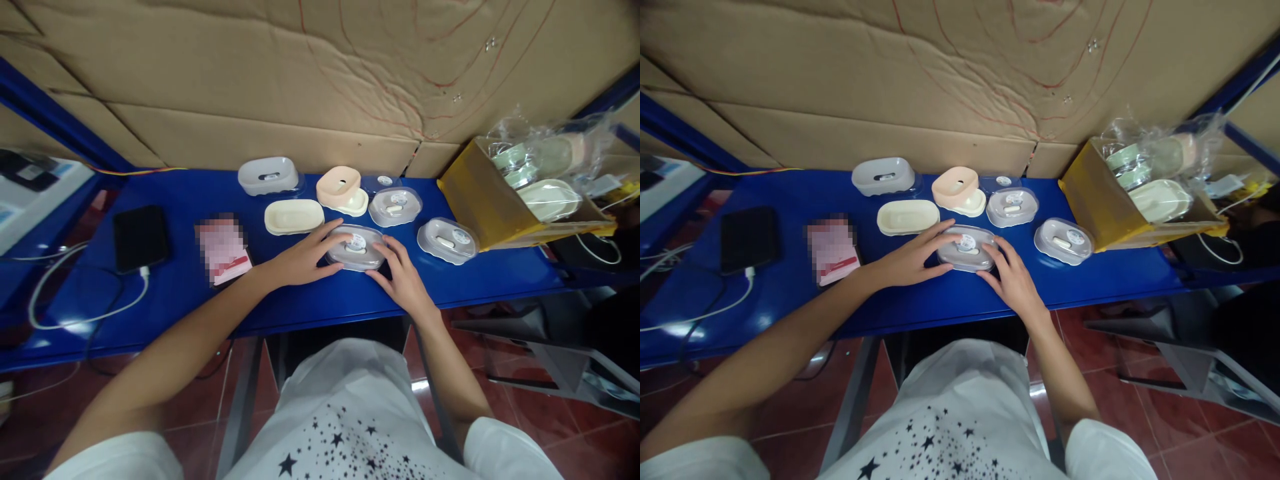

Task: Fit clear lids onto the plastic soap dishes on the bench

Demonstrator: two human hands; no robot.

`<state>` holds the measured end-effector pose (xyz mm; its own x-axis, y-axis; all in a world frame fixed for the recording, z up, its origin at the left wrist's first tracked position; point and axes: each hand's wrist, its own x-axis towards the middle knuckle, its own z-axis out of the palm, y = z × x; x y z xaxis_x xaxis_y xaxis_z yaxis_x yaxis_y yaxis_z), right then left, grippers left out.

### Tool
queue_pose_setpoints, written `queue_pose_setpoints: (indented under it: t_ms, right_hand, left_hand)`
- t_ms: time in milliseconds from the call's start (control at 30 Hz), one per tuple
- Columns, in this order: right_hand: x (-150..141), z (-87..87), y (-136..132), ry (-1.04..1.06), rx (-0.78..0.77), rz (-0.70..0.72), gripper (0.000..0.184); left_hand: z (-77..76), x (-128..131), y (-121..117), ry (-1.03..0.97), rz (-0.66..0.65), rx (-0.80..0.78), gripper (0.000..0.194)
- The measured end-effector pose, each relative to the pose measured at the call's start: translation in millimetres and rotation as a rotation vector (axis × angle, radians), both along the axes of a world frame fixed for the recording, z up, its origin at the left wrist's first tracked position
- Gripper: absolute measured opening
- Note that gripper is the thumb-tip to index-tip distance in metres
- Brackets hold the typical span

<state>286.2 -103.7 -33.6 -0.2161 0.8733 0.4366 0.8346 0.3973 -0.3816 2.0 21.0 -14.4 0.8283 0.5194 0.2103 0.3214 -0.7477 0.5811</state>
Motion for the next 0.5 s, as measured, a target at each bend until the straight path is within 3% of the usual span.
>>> queue_pose_setpoints:
  t_ms: [233, 500]
  right_hand:
    - [-0.1, 0.3, 0.3, -0.003, -0.039, -0.020, 0.078]
    - [0.0, 0.4, -1.2, -0.054, -0.008, -0.007, 0.075]
  left_hand:
    - [-0.8, 2.8, -0.3, -0.054, -0.003, -0.028, 0.061]
    - [0.1, -4.5, 5.4, -0.021, -0.008, -0.050, 0.060]
